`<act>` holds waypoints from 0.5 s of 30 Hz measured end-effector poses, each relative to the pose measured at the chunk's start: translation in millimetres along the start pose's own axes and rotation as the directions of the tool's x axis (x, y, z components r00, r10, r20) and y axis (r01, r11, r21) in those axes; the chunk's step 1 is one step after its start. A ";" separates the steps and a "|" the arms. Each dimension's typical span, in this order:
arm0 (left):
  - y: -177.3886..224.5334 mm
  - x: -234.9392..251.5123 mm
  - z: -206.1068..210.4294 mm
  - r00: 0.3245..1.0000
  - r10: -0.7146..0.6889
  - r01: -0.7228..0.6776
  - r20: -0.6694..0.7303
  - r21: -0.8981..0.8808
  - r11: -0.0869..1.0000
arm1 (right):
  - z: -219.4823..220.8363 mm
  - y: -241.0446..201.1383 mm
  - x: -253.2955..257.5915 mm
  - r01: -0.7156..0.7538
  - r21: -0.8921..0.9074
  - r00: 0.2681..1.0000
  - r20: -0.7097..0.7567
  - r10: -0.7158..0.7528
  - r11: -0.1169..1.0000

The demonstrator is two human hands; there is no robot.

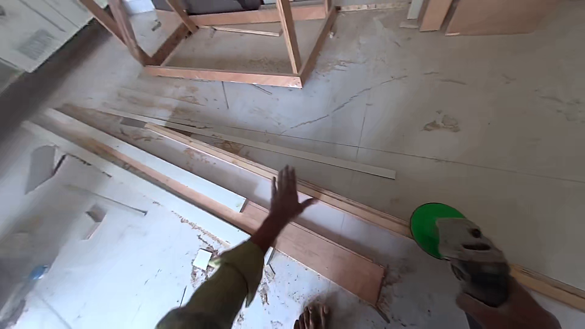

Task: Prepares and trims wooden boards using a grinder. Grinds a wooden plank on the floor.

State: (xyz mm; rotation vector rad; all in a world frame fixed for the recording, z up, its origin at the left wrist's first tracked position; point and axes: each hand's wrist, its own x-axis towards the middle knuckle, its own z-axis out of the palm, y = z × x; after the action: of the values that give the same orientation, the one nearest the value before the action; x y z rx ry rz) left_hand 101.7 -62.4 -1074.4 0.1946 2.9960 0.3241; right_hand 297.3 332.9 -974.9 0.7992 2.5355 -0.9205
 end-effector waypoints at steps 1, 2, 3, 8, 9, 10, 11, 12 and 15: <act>-27.9 2.5 2.4 0.999 -0.024 0.021 0.046 0.059 0.998 | -1.1 0.9 1.3 0.002 0.005 1.000 -0.002 -0.002 1.000; -43.3 2.4 4.7 0.996 -0.025 0.016 0.087 0.099 0.995 | -1.9 0.3 3.4 0.006 0.010 1.000 -0.001 -0.006 1.000; -48.7 0.4 7.3 0.995 -0.010 -0.004 0.100 0.130 0.992 | -2.6 -2.1 5.2 0.010 0.014 1.000 -0.001 -0.010 1.000; -48.6 -17.7 15.8 0.993 0.058 -0.077 0.105 0.179 0.981 | 1.5 -28.4 2.7 0.023 0.053 1.000 0.014 -0.024 0.998; -48.6 -18.3 12.5 0.990 0.075 -0.097 0.123 0.185 0.978 | 2.3 -33.1 3.7 0.040 0.057 0.999 0.007 -0.040 0.998; -47.8 -19.6 6.4 0.985 0.090 -0.115 0.145 0.181 0.977 | 1.5 -37.9 6.0 0.062 0.042 0.998 0.008 -0.062 0.997; -46.4 -20.9 -1.8 0.982 0.105 -0.132 0.158 0.174 0.976 | -1.3 -43.6 10.3 0.092 0.005 0.996 0.019 -0.092 0.996; -43.1 -23.9 -11.5 0.980 0.132 -0.155 0.152 0.153 0.976 | -5.7 -48.9 15.4 0.140 -0.057 0.990 0.034 -0.139 0.988; -20.7 -39.6 -42.3 0.937 0.349 -0.349 0.022 0.025 0.937 | -26.8 -68.6 37.0 0.291 -0.290 0.955 0.139 -0.261 0.912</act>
State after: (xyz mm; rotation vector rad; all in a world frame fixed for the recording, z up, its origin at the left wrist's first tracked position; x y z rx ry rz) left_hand 132.6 -96.7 -1033.7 0.7335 2.9385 0.3099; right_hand 223.7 321.7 -939.5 0.2982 2.6545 -0.5967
